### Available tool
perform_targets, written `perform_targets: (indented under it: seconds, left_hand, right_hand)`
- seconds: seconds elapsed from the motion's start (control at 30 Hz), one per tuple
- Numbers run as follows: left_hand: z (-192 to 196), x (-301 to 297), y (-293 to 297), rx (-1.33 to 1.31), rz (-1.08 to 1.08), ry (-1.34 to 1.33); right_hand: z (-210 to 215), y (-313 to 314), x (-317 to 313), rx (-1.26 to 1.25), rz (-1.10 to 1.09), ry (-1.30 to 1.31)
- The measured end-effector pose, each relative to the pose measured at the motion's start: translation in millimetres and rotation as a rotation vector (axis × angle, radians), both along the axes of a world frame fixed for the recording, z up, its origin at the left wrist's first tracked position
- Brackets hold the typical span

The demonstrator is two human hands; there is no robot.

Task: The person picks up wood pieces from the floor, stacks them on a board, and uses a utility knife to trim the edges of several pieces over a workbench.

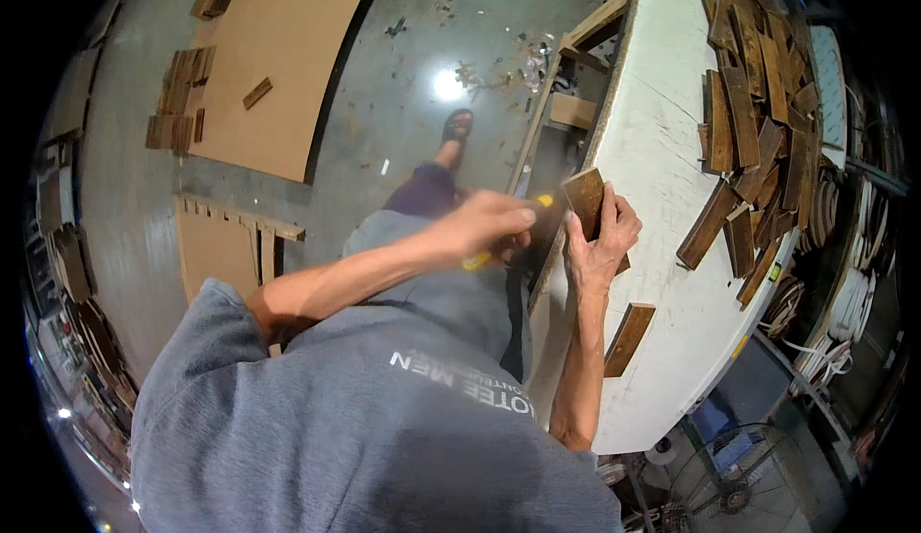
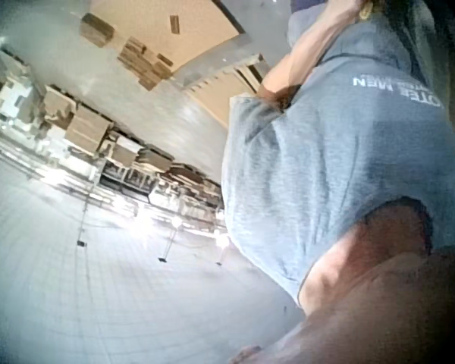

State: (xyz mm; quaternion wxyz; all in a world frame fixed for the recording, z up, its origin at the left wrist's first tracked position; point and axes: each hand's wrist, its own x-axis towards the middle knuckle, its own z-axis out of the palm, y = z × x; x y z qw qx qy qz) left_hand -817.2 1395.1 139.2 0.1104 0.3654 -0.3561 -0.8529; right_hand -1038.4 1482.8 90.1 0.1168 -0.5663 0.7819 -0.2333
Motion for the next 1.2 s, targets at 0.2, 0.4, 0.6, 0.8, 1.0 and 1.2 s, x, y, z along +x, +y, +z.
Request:
perform_targets:
  seconds: [0.2,0.4,0.6,0.8,1.0,1.2]
  left_hand:
    - [-4,-13,-8,0.037,-0.052,-0.046]
    - [-13,-15,-10,0.04,-0.099,-0.074]
    - [-12,-20,-9,-0.017,-0.083,-0.125]
    - [-13,-20,-12,0.051,-0.101,-0.16]
    - [-24,-18,-25,0.207,-0.128,-0.168]
    - [-29,-25,-2,-0.434,-0.049,-0.154]
  right_hand:
    - [-6,-3,-5,-0.033,0.018,0.023]
    - [-11,-4,-7,-0.049,0.033,0.021]
    - [-14,-4,-11,-0.09,0.068,0.049]
    - [-17,-5,-9,-0.098,0.063,0.044]
    - [-17,-6,-10,-0.151,0.03,0.086]
    - [-10,-2,-3,-0.089,0.011,0.072]
